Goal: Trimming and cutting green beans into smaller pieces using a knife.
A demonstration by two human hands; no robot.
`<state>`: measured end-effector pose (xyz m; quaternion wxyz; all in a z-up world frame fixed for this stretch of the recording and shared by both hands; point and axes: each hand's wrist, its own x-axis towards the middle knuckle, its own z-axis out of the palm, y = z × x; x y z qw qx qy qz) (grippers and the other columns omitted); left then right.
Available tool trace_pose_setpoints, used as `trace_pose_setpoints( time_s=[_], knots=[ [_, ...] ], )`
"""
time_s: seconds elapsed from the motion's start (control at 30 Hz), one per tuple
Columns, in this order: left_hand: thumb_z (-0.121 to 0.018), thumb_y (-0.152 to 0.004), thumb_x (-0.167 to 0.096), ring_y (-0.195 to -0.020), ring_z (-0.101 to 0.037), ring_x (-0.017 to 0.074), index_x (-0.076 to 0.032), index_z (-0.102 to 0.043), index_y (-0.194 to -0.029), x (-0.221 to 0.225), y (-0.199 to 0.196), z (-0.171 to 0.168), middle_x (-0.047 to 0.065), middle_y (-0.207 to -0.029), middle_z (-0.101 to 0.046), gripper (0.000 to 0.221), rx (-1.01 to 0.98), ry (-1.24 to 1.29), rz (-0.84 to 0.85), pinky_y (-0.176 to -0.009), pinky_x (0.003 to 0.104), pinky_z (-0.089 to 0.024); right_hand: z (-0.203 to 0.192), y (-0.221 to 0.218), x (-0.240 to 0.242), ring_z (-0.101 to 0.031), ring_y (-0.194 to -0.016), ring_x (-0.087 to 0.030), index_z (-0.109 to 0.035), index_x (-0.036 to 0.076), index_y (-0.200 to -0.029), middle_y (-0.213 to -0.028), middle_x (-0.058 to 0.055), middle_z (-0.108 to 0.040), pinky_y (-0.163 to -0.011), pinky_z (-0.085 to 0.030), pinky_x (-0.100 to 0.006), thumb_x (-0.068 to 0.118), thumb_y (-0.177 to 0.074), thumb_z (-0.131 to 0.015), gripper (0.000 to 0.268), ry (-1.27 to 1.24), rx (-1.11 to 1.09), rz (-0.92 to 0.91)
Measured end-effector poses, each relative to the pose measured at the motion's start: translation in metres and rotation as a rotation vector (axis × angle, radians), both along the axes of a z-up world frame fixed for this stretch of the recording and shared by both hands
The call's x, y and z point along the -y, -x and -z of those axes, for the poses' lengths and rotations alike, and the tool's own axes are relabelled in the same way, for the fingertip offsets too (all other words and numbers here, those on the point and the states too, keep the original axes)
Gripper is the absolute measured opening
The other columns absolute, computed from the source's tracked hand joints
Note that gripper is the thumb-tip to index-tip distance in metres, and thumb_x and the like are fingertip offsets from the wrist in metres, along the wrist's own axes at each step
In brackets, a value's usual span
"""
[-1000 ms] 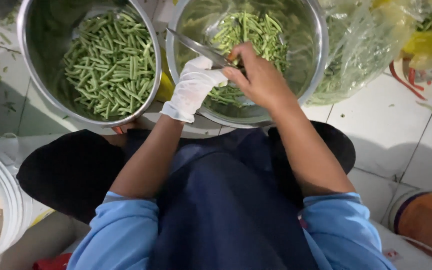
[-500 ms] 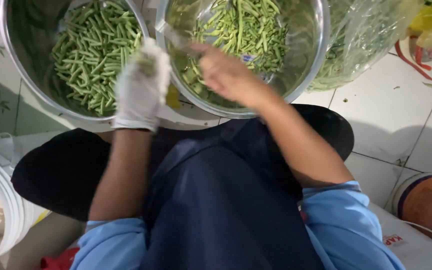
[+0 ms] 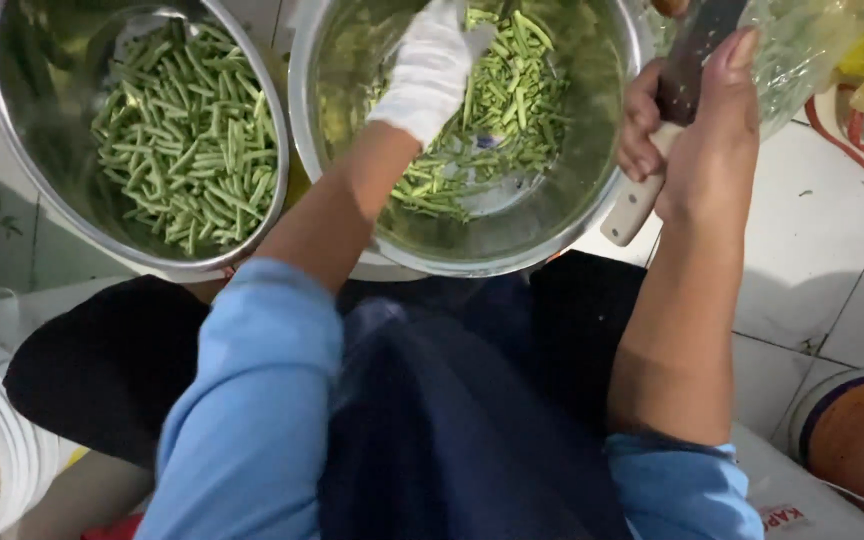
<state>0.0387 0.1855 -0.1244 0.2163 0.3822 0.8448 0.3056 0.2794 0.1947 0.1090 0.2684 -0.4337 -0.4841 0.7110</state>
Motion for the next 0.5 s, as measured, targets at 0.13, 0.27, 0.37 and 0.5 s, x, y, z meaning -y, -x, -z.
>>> trace_pose_setpoints(
  time_s=[0.13,0.27,0.37,0.5],
  knots=[
    [-0.053,-0.093,-0.003,-0.150,0.002,0.0435,-0.026,-0.050,-0.143,-0.045,-0.001,0.076,0.009,-0.168,-0.010,0.056,-0.851,0.684,0.843,-0.115,0.063,0.001,-0.002,-0.008,0.004,-0.032,-0.042,-0.007,-0.043,0.014,-0.111,-0.064,0.003,-0.039,-0.040,-0.031,-0.023,0.070,-0.091,-0.033,0.061,-0.255,-0.005,-0.139],
    [-0.039,-0.101,0.008,-0.082,-0.060,0.0299,-0.029,-0.067,-0.129,-0.010,0.024,0.076,-0.001,-0.073,-0.058,0.054,-0.805,0.449,0.876,-0.116,0.070,0.000,0.009,-0.015,0.003,-0.032,-0.045,-0.007,-0.042,0.011,-0.136,-0.070,0.003,-0.042,-0.039,-0.029,-0.022,0.062,-0.096,-0.029,0.066,-0.240,-0.020,-0.190],
    [-0.055,-0.096,-0.041,-0.110,-0.061,0.0284,-0.023,-0.068,-0.110,0.018,0.031,0.031,0.004,-0.110,-0.068,0.027,-0.483,0.284,0.635,-0.112,0.055,-0.020,0.022,-0.010,-0.004,-0.035,-0.049,-0.006,-0.039,0.014,-0.149,-0.074,0.005,-0.042,-0.044,-0.034,-0.021,0.057,-0.102,-0.025,0.064,-0.359,0.094,-0.292],
    [-0.061,-0.092,-0.047,-0.109,-0.060,0.0284,-0.021,-0.071,-0.121,0.072,0.010,-0.100,0.005,-0.118,-0.069,0.040,0.002,0.135,0.389,-0.095,0.041,-0.041,0.019,0.015,0.013,-0.039,-0.064,-0.008,-0.043,0.020,-0.150,-0.076,0.006,-0.040,-0.055,-0.034,-0.023,0.057,-0.102,-0.032,0.061,-0.554,0.354,-0.364]
  ],
)
